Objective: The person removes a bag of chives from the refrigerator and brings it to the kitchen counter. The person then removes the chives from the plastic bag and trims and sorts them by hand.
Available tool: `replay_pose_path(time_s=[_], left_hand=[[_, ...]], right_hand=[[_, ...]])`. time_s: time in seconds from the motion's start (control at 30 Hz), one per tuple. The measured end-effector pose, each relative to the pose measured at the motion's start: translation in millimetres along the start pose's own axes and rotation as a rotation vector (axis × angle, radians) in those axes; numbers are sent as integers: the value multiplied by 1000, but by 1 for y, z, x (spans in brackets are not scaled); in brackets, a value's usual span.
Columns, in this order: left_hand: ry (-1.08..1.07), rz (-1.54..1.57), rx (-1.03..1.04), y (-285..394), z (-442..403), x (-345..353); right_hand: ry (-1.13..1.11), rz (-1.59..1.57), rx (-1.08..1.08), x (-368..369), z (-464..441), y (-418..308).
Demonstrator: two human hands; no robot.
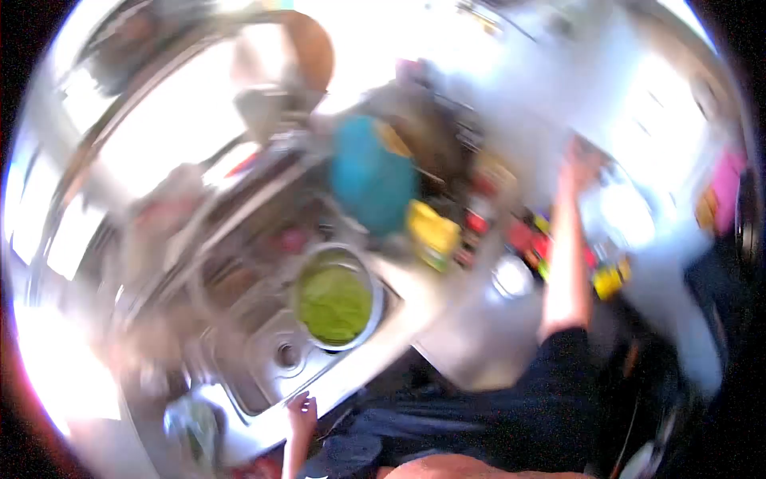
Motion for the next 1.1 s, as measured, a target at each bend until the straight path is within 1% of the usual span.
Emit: replay_pose_path(time_s=[0.03,0.07,0.13,0.2,0.23,0.27,0.33,0.4,0.47,0.5,0.53,0.6,0.67,0.7,0.73,0.8,0.83,0.87,0.93,1.0,1.03,1.07,1.1], left_hand=[[0,-60,54,3,0,-5],[-12,-56,43,-6,0,-1],[23,-35,60,24,6,-16],[68,-42,49,52,13,-34],[62,-67,64,58,15,-37],[58,-62,88,36,23,-64],[123,-79,86,15,30,-67],[136,-58,81,-14,44,-91],[238,-49,0,-32,59,-114],[280,-37,24,-41,66,-122],[284,-43,4,-53,71,-127],[317,-71,-34,-69,81,-134],[368,-28,-50,-81,92,-140],[392,-37,-56,-89,97,-141],[419,-42,-68,-95,101,-142],[456,8,-101,-103,109,-142],[442,-28,-137,-96,111,-150],[482,-33,-113,-102,114,-148],[496,-89,-99,-112,122,-142],[486,-90,-128,-107,124,-145],[502,-97,-128,-109,125,-143],[504,-68,-128,-108,126,-143],[504,-114,-125,-110,127,-141]], right_hand=[[-41,-54,10,10,19,-14],[-95,-85,18,18,36,-24],[-227,-17,68,39,92,-91],[-332,-141,-117,70,121,-138],[-417,-218,-290,90,138,-171],[-474,-278,-471,100,183,-244],[-664,-293,-630,127,208,-306],[-724,-343,-714,149,256,-387],[-393,-70,-1295,168,286,-465],[-438,-128,-1303,188,296,-495],[-487,-186,-1313,210,304,-521],[-662,-45,-1298,257,315,-559],[-805,236,-1224,299,328,-580],[-1092,503,-1067,288,347,-598],[-1113,463,-1180,299,351,-599],[-1023,668,-1188,310,353,-606],[-1034,650,-1191,320,352,-607],[-1052,636,-1188,329,347,-605],[-1081,603,-1161,337,341,-600],[-1147,585,-1058,315,362,-603],[-1274,524,-1290,388,322,-586],[-1292,441,-1309,388,323,-586],[-1310,359,-1330,387,325,-585]])
Point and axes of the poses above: each hand's wrist, its own z-axis away from the middle knuckle, its own x-axis out of the palm, y = z × x, the point moved 3 cm from there along -z, towards the middle knuckle, and after that the axes turned 6 degrees about x, right-handed, at the moved point
